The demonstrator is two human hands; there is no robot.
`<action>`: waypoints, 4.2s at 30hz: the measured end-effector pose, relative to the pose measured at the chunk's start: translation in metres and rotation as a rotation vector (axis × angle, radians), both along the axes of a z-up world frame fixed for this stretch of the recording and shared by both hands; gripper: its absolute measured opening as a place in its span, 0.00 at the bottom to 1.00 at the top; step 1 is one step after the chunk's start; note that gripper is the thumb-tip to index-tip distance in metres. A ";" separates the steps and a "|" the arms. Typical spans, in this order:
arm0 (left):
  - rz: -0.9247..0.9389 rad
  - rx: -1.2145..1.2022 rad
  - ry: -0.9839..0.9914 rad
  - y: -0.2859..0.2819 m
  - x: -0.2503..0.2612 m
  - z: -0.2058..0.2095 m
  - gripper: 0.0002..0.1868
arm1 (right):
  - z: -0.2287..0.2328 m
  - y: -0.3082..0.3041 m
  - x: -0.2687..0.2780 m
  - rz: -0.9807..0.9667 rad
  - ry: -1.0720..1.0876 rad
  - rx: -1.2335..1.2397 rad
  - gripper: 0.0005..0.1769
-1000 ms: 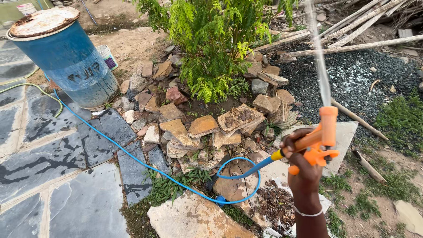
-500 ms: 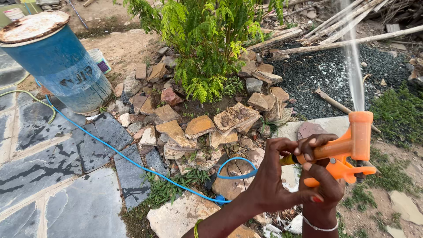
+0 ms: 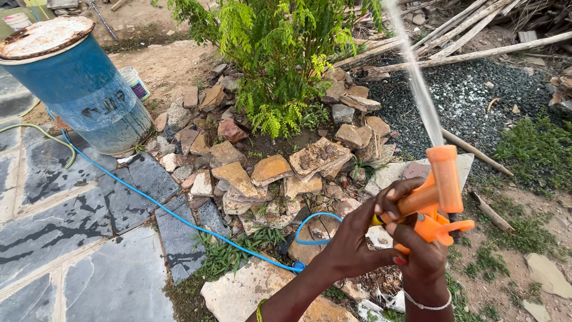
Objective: The person uses a spray nozzle connected to a blue hose to water a small tree planted within a rock garden.
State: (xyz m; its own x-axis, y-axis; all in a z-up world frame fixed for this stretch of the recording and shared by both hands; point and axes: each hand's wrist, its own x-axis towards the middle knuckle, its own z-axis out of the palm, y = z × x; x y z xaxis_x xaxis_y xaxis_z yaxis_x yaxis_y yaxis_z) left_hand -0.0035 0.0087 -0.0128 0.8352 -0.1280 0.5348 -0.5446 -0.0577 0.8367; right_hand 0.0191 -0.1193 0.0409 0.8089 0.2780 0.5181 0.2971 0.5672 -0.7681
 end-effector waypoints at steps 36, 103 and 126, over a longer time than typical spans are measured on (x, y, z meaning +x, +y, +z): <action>-0.042 -0.142 0.097 0.002 -0.019 -0.068 0.48 | -0.048 0.025 -0.031 -0.157 0.228 0.062 0.24; 0.128 -0.195 0.300 0.051 -0.066 -0.157 0.46 | -0.131 0.077 -0.047 -0.016 0.424 -0.263 0.21; 0.180 -0.399 0.481 0.035 -0.082 -0.229 0.41 | -0.192 0.095 -0.022 0.032 0.591 -0.572 0.18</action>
State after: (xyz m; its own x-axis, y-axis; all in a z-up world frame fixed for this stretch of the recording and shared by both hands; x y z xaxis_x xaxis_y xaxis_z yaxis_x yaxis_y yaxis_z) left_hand -0.0854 0.0434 -0.2421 0.9832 0.1675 0.0728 -0.1142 0.2528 0.9608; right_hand -0.0031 -0.0241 -0.1506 0.8911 0.3974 -0.2191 -0.2562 0.0421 -0.9657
